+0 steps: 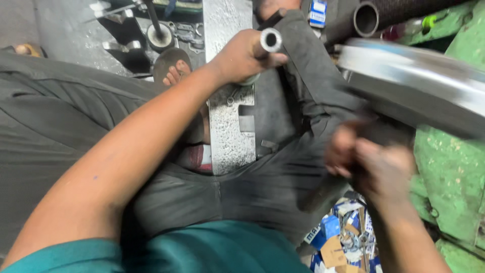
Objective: The person sits on the floor and uses a hammer to tap a cylindrical metal component onto a shaft. They then open a small blue box to retrieve a bearing and use a metal pipe and hammer to press the bearing into place on the shaft.
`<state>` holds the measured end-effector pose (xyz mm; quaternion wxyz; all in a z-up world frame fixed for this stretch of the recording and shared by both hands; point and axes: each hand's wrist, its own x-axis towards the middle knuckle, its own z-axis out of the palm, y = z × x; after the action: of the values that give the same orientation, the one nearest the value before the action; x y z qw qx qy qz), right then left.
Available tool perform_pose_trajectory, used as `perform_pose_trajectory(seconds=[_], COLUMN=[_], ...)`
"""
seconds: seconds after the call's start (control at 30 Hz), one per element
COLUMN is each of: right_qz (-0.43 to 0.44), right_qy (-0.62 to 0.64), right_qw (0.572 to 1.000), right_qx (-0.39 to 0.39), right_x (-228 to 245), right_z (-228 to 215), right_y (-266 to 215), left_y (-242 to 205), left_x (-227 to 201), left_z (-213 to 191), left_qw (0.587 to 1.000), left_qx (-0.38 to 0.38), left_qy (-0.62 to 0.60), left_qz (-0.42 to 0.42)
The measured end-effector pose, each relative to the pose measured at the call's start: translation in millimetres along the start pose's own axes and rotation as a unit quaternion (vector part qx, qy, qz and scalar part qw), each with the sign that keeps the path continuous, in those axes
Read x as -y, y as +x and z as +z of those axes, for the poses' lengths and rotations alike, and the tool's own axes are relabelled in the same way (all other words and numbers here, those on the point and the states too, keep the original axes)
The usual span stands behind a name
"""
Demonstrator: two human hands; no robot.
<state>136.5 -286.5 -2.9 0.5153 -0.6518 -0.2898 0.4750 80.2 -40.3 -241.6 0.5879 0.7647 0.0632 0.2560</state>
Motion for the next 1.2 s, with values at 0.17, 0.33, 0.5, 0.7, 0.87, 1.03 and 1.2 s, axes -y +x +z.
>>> perform_pose_trajectory(seconds=[0.17, 0.33, 0.5, 0.7, 0.87, 1.03, 1.2], right_qz=[-0.018, -0.032, -0.026, 0.118, 0.176, 0.201, 0.262], right_qy=[-0.269, -0.562, -0.623, -0.370, -0.081, -0.139, -0.481], right_qw=[0.960, 0.823, 0.780, 0.921, 0.978, 0.966, 0.835], right_qx=[-0.075, -0.081, -0.053, -0.026, -0.075, -0.079, 0.061], right_x=[4.2, -8.5, 41.0, -20.2, -99.5, -154.2, -232.2], right_z=[-21.6, -26.5, 20.6, -24.9, -43.0, -72.3, -81.3], right_y=[35.3, 93.1, 140.2, 69.2, 19.2, 61.1, 165.2], left_y=[-2.7, -9.3, -3.7, -11.5, 9.4, 36.3, 24.0], left_x=[-16.1, -1.1, 10.8, 16.3, -16.8, -67.0, -106.3], left_z=[-3.8, 1.6, -0.3, -9.4, -8.3, -32.0, -44.7], left_qw=[1.000, 0.997, 0.996, 0.994, 0.997, 0.999, 0.996], left_qx=[-0.011, -0.012, 0.005, 0.008, -0.046, -0.021, -0.064], left_qy=[0.017, -0.004, 0.007, -0.005, 0.060, -0.025, 0.029], left_qz=[-0.011, -0.082, -0.093, -0.112, 0.025, 0.031, 0.061])
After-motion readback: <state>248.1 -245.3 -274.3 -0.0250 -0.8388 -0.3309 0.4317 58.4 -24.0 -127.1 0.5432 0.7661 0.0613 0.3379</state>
